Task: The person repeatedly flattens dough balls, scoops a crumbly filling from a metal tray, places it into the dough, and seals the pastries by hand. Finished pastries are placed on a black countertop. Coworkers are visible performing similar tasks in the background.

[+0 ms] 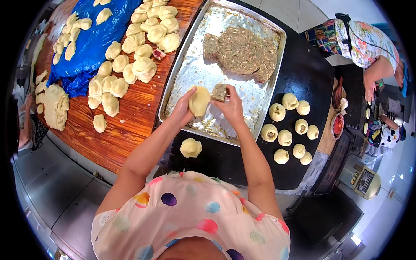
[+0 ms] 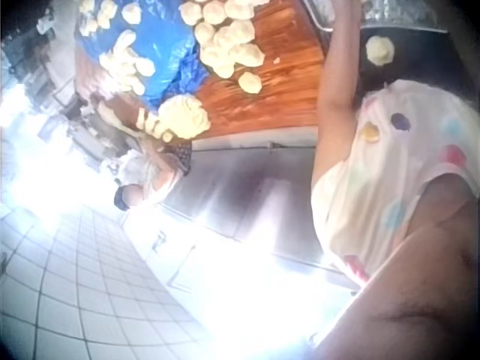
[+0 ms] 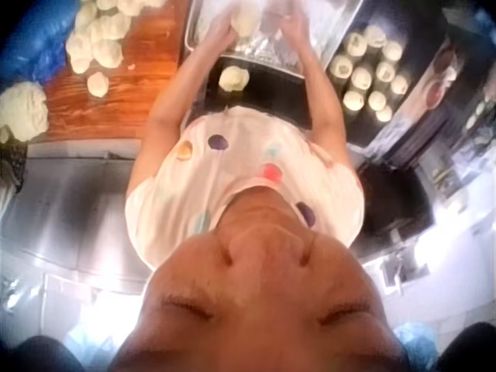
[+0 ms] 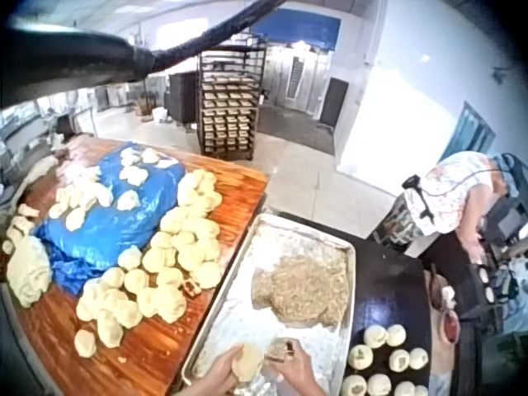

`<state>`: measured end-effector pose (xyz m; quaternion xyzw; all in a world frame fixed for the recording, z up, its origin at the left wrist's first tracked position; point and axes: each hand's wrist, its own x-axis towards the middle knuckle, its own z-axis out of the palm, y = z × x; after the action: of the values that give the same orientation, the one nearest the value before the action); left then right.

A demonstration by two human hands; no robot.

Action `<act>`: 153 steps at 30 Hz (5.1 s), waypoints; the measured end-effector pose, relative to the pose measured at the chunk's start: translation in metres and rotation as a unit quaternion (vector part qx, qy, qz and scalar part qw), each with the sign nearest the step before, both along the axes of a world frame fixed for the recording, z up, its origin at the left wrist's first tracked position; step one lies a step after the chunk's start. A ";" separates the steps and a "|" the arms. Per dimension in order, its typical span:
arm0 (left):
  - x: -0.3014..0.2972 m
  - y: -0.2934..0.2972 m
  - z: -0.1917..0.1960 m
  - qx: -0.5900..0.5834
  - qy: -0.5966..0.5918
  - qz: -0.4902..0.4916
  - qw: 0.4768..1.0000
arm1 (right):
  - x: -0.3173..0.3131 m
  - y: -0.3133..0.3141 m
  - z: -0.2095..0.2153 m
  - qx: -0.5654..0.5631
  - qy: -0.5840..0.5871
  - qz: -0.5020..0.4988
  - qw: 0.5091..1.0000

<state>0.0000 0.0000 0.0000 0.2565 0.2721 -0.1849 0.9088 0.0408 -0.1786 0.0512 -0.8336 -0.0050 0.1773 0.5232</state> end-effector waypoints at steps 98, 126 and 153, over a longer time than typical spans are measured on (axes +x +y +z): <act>-0.059 -0.120 0.142 0.119 -0.111 -0.175 0.971 | -0.107 -0.045 0.065 0.362 -0.092 -0.287 0.882; -0.068 -0.102 0.134 0.153 -0.090 -0.118 0.977 | -0.126 -0.029 0.078 0.256 -0.281 -0.233 0.895; -0.087 -0.089 0.132 0.304 -0.240 -0.071 0.919 | -0.146 0.017 0.096 0.207 -0.280 -0.275 0.896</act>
<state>-0.0875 -0.0891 0.1324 0.5757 0.0699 -0.0907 0.8096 -0.1052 -0.1620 0.1469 -0.6899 0.0416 -0.2191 0.6887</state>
